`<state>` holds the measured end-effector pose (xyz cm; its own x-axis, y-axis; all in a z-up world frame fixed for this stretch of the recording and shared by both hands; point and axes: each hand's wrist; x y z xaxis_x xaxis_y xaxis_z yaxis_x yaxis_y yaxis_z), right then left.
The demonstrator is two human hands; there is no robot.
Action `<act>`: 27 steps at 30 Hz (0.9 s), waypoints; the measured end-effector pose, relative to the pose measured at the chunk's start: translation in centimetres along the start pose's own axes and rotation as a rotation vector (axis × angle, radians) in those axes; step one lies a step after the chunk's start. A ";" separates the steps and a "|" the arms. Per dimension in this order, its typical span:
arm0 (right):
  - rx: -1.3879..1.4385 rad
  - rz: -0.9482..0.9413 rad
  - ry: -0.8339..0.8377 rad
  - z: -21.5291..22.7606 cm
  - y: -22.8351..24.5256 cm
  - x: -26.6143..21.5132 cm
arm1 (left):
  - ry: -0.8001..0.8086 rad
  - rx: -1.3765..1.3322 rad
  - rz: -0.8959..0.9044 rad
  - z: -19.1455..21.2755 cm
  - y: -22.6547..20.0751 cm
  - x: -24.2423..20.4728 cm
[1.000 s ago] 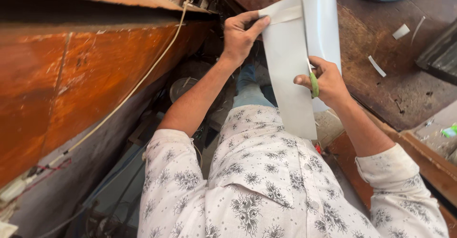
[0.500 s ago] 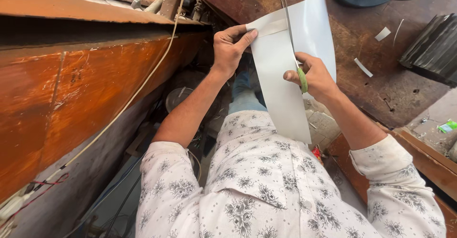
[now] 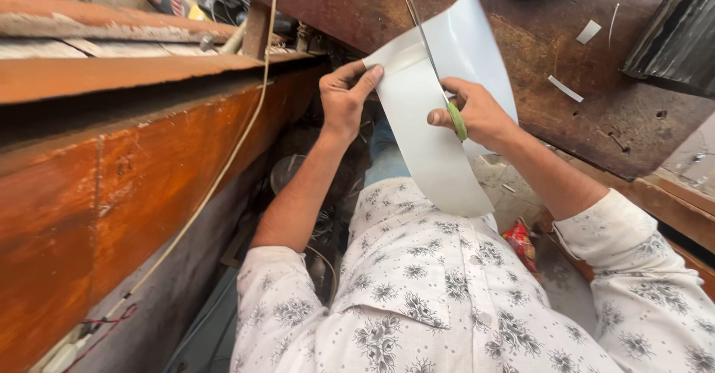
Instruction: The person cuts a white sheet of insulation material into strips using scissors. They then fold and wrap these strips around a metal rod, securing them with tape.
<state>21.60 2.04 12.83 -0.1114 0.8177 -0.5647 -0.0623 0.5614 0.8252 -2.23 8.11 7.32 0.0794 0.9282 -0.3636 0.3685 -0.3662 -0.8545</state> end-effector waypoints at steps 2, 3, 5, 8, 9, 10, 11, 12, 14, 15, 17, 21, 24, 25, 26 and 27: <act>0.000 -0.023 0.003 -0.5 -0.1 -0.2 | 0.004 0.018 -0.005 0.2 -0.2 -0.2; -0.023 -0.040 -0.014 -0.7 -0.2 -0.4 | -0.002 0.027 -0.007 0.3 -0.2 -0.3; -0.068 -0.074 -0.049 -1.1 -0.4 -0.8 | 0.005 0.014 -0.015 0.6 -0.2 -0.5; -0.021 -0.047 -0.049 -1.5 -0.8 -1.2 | -0.010 -0.012 0.038 0.7 0.1 -0.8; -0.026 -0.035 -0.049 -1.6 -0.9 -1.2 | -0.016 -0.022 0.064 0.8 0.2 -0.8; -0.031 -0.024 -0.049 -1.7 -1.0 -1.2 | -0.008 -0.008 0.082 0.8 0.3 -0.9; -0.039 -0.016 -0.048 -1.9 -1.2 -1.3 | -0.002 0.003 0.103 0.9 0.5 -1.0; -0.074 -0.032 -0.063 -2.2 -1.5 -1.5 | 0.005 0.015 0.123 0.9 0.9 -1.2; -0.151 -0.059 -0.097 -2.6 -1.8 -2.0 | 0.090 -0.071 0.178 1.0 1.6 -2.0; -0.105 -0.044 -0.089 -2.8 -2.0 -2.5 | 0.132 -0.113 0.205 1.0 1.9 -2.3; -0.015 -0.012 -0.075 -3.2 -2.3 -3.6 | 0.197 -0.104 0.200 0.9 2.4 -2.9; 0.083 -0.014 -0.091 -3.2 -2.4 -5.4 | 0.305 -0.255 0.306 0.0 2.0 -3.4; 0.048 -0.006 -0.130 -3.0 -2.2 -6.4 | 0.354 -0.274 0.362 -0.9 0.7 -3.7; 0.063 0.033 -0.130 -2.8 -2.1 -6.6 | 0.392 -0.293 0.373 -1.3 0.3 -3.7; 0.077 0.071 -0.131 -2.5 -2.0 -6.8 | 0.430 -0.312 0.385 -1.8 -0.2 -3.6; 0.104 0.096 -0.126 -2.3 -1.9 -7.1 | 0.467 -0.331 0.400 -2.2 -0.6 -3.6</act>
<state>20.23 -5.14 15.27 0.0140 0.8741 -0.4856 0.0463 0.4845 0.8736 -0.69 5.11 9.95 0.6307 0.6844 -0.3658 0.4845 -0.7155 -0.5034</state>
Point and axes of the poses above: each hand's wrist, its own x-axis towards the middle knuckle, its own z-axis out of the back of the hand, y = z × x, and after that the axes turned 7 degrees about -y, right-handed
